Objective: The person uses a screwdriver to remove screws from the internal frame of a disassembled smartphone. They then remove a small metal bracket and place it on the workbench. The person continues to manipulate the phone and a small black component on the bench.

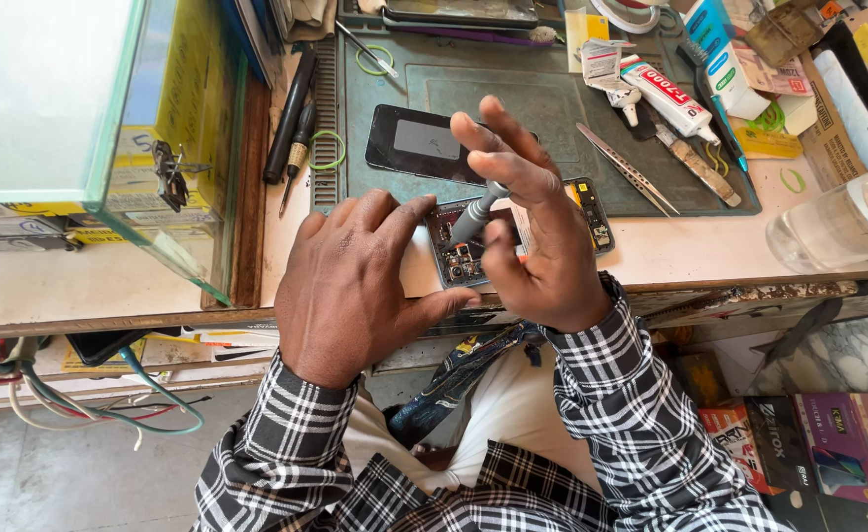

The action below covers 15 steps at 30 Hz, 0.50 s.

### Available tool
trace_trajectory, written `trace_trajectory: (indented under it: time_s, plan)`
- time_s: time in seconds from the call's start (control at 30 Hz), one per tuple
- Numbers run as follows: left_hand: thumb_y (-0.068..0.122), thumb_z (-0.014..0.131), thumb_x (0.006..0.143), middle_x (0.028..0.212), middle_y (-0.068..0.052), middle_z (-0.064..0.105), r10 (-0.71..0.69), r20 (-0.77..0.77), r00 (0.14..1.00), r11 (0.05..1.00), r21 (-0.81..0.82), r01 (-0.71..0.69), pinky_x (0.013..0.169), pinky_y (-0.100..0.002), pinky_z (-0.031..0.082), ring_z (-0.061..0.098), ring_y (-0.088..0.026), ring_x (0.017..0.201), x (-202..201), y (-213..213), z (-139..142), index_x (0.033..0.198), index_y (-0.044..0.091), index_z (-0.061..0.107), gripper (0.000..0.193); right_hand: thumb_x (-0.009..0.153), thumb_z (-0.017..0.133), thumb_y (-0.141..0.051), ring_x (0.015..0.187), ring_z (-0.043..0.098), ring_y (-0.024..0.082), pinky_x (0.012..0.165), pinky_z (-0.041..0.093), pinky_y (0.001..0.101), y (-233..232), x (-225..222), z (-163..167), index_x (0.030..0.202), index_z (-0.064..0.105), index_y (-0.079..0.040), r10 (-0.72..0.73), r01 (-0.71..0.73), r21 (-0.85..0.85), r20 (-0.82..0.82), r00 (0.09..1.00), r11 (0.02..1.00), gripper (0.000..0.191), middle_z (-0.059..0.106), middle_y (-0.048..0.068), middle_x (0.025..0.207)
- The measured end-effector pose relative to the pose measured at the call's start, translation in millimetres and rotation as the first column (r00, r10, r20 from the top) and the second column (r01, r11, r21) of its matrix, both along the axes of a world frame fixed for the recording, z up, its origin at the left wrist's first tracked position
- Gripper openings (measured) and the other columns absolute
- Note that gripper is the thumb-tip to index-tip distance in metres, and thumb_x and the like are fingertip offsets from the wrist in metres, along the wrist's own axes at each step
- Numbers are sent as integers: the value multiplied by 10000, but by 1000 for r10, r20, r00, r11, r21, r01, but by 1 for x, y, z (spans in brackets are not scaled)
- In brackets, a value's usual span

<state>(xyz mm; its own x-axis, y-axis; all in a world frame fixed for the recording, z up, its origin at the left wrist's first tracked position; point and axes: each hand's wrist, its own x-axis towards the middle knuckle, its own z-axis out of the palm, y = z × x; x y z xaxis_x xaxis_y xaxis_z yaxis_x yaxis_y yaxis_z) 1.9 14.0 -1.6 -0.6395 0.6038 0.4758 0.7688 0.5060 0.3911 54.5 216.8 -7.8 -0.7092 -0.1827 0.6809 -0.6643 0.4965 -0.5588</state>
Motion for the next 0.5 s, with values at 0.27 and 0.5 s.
trace_trajectory:
  time_s: [0.27, 0.5]
  plan:
    - [668, 786, 702, 1002, -78, 606, -10, -18, 1000, 1000, 23, 10, 756, -438, 413, 601, -292, 947, 1, -1, 0, 1317, 108, 638, 845, 884, 586, 93, 1616, 292, 287, 1315, 362, 437, -2, 1, 1, 1472, 431, -110, -35, 35, -12, 12, 999, 999, 641, 465, 160, 1611]
    - [659, 787, 691, 985, -74, 615, 1, 12, 1000, 1000, 14, -1, 753, -441, 418, 606, -292, 934, 1, -1, -1, 1311, 120, 642, 835, 1038, 515, 29, 1576, 338, 273, 1293, 314, 397, 1, 4, -1, 1502, 447, -130, -41, 42, 30, -37, 998, 999, 495, 520, 122, 1575]
